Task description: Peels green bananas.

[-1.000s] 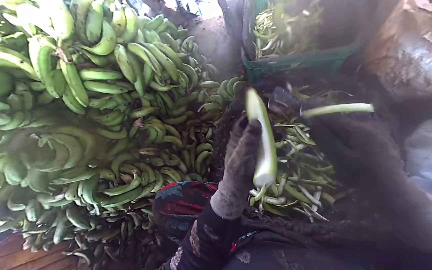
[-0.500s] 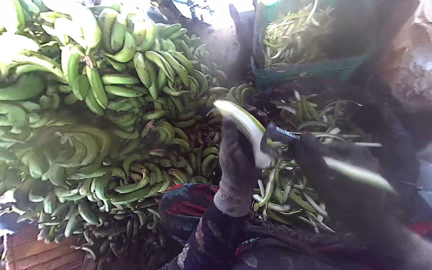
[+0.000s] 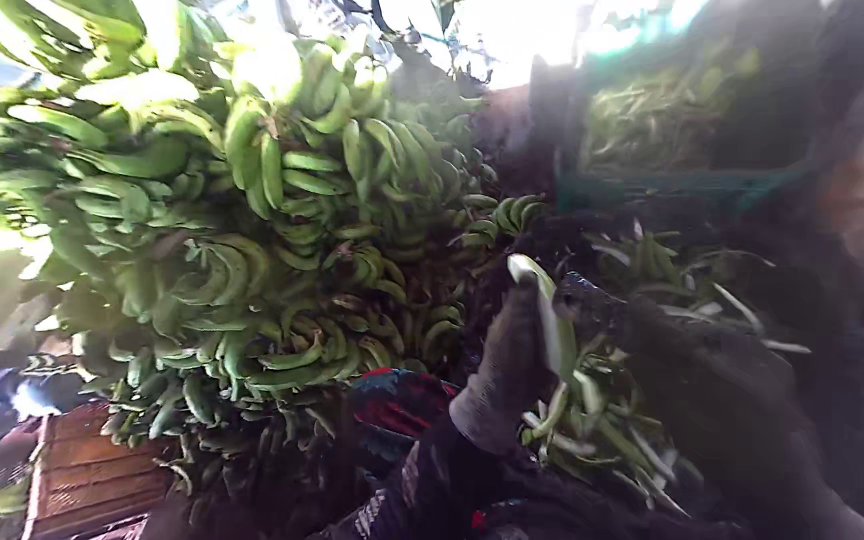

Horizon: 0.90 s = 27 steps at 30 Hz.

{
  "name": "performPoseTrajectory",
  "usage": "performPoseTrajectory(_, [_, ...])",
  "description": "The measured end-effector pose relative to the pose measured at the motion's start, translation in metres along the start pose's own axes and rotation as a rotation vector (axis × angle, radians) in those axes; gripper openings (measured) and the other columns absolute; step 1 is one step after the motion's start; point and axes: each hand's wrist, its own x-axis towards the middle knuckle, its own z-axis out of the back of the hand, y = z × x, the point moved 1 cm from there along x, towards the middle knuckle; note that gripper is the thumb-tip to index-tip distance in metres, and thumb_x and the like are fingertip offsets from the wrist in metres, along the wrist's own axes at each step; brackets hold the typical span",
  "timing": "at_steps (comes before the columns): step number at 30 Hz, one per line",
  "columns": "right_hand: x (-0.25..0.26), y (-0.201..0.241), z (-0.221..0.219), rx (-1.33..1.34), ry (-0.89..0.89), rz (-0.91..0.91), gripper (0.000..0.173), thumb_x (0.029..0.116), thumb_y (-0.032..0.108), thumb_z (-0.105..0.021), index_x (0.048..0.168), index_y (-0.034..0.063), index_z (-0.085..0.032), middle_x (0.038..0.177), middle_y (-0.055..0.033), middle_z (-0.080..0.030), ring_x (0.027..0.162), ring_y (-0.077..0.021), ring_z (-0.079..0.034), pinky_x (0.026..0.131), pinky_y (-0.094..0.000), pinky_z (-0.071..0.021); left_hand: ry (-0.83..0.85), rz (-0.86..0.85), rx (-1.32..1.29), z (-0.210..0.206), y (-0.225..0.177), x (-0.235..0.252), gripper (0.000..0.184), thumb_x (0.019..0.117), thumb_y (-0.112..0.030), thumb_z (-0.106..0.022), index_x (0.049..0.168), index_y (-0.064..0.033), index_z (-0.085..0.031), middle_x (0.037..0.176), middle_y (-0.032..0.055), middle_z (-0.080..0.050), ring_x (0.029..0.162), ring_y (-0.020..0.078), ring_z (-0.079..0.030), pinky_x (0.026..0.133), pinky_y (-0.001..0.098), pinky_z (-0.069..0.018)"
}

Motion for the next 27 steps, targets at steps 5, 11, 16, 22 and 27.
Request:
performPoseTrajectory(5, [-0.015, 0.013, -0.001, 0.059, -0.199, 0.040, 0.033, 0.1003, 0.028, -0.062, 0.132, 0.0217, -0.068, 0.107, -0.0207, -0.066, 0.100, -0.0363, -0.062, 0.088, -0.0563, -0.0462, -0.200, -0.022, -0.080, -0.078, -0.037, 0.030, 0.052, 0.1094, -0.051, -0.022, 0.107, -0.0147, -0.058, 0.081, 0.0007, -0.061, 0.069, 0.0070, -0.063, 0.059, 0.0226, -0.0544])
performPoseTrajectory(11, [0.025, -0.038, 0.013, 0.004, 0.341, -0.298, 0.034, 0.1058, 0.030, -0.053, 0.134, 0.0172, -0.066, 0.098, -0.0201, -0.071, 0.088, -0.0412, -0.069, 0.075, -0.0648, -0.0520, 0.180, 0.040, 0.444, -0.061, 0.005, 0.003, 0.061, 0.1033, -0.051, -0.035, 0.135, -0.0012, -0.051, 0.091, 0.0015, -0.068, 0.075, 0.0066, -0.066, 0.069, 0.0265, -0.0587])
performPoseTrajectory(16, [-0.001, -0.013, 0.003, 0.180, 0.308, -0.220, 0.049, 0.1056, 0.039, -0.043, 0.146, 0.0146, -0.058, 0.115, -0.0144, -0.072, 0.101, -0.0321, -0.070, 0.087, -0.0593, -0.0550, -0.016, 0.071, 0.149, -0.048, -0.015, 0.012, 0.054, 0.1022, -0.054, -0.044, 0.131, -0.0101, -0.052, 0.086, 0.0046, -0.065, 0.069, 0.0127, -0.064, 0.063, 0.0305, -0.0586])
performPoseTrajectory(22, [-0.018, 0.001, 0.009, 0.149, -0.084, 0.072, 0.036, 0.0980, 0.030, -0.066, 0.134, 0.0294, -0.068, 0.112, -0.0135, -0.068, 0.105, -0.0304, -0.063, 0.089, -0.0545, -0.0481, -0.204, 0.130, 0.021, -0.071, -0.043, 0.022, 0.047, 0.1094, -0.048, -0.025, 0.111, -0.0151, -0.059, 0.079, 0.0004, -0.062, 0.064, 0.0080, -0.062, 0.056, 0.0237, -0.0543])
performPoseTrajectory(27, [0.013, -0.024, 0.007, 0.031, 0.055, -0.085, 0.045, 0.1018, 0.031, -0.057, 0.145, 0.0182, -0.060, 0.104, -0.0242, -0.068, 0.090, -0.0439, -0.066, 0.074, -0.0641, -0.0503, 0.158, -0.065, 0.352, -0.069, -0.019, 0.007, 0.044, 0.1056, -0.048, -0.034, 0.126, -0.0142, -0.054, 0.086, -0.0047, -0.063, 0.072, 0.0012, -0.062, 0.066, 0.0204, -0.0554])
